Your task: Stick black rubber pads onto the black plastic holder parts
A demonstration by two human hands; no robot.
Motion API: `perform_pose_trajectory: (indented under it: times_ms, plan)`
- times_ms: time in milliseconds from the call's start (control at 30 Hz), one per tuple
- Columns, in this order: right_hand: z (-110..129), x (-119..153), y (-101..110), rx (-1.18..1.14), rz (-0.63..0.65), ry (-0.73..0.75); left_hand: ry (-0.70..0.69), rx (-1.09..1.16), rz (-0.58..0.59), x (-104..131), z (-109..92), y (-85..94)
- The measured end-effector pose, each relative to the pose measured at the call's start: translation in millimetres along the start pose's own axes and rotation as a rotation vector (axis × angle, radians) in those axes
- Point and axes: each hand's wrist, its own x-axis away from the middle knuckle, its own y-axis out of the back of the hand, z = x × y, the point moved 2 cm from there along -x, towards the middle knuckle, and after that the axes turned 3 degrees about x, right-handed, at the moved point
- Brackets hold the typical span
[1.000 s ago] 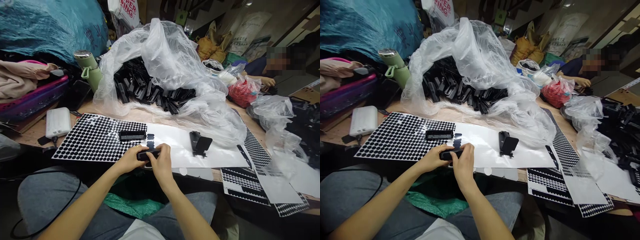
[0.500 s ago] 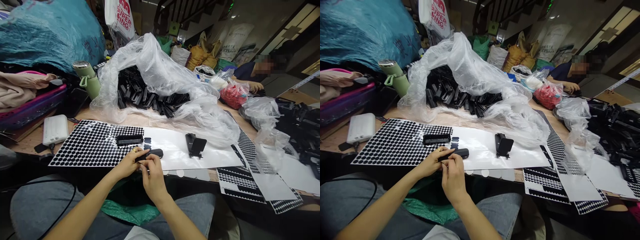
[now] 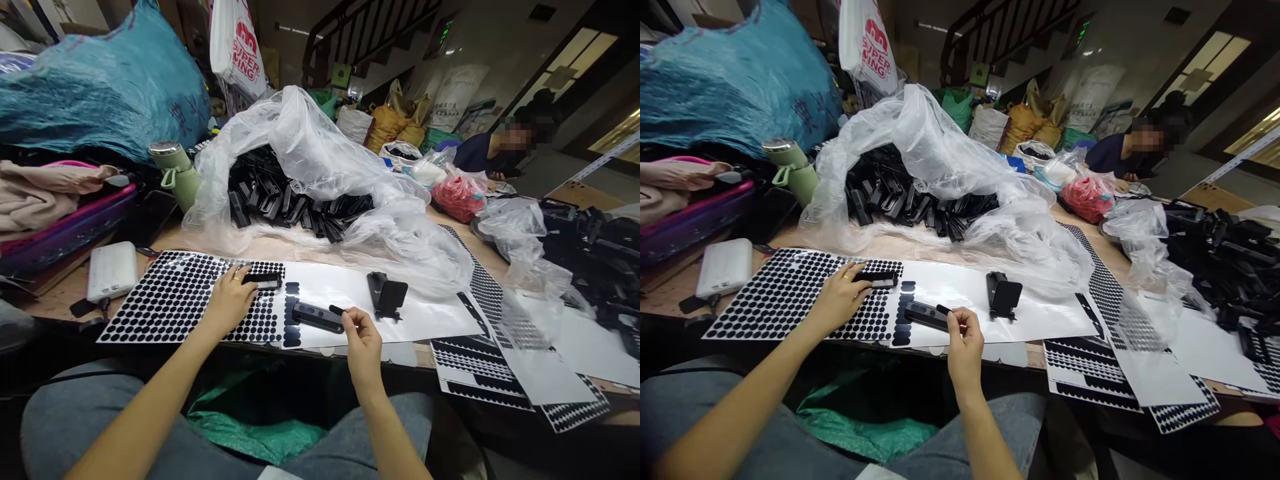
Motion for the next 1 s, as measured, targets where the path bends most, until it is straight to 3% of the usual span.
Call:
perform_pose_trajectory:
  times_ms: [100, 200, 300, 400, 500, 567, 633, 700, 767, 867, 1000]
  plan:
    - [5, 0, -9, -0.09, 0.11, -0.045, -0.035, 0.07, 0.083, -8, 17, 9.8]
    - [17, -5, -14, -0.101, 0.192, -0.012, -0.07, 0.113, 0.158, -2, 12, 15.0]
    - [22, -10, -14, -0.095, 0.197, -0.004, -0.121, 0.028, 0.074, 17, 13, 20.0]
    - [19, -10, -13, -0.093, 0.19, -0.025, -0.114, -0.035, 0.013, 39, 26, 22.0]
    - [17, -6, -16, -0.085, 0.195, -0.038, -0.03, 0.087, 0.026, 51, 36, 26.0]
    - [22, -2, -19, -0.088, 0.219, -0.039, 0.147, 0.302, 0.029, 51, 32, 34.3]
    - [32, 2, -25, -0.107, 0.291, -0.048, 0.384, 0.629, 0.157, 46, 17, 43.3]
    - [44, 6, -30, -0.131, 0.379, -0.063, 0.551, 1.008, 0.48, 39, -7, 49.1]
    - [53, 10, -35, -0.135, 0.439, -0.075, 0.61, 1.262, 0.703, 32, -30, 53.7]
    - [58, 13, -38, -0.098, 0.465, -0.077, 0.599, 1.459, 0.825, 24, -48, 52.8]
    - [53, 17, -37, -0.082, 0.506, -0.158, 0.587, 1.546, 0.93, 25, -51, 45.1]
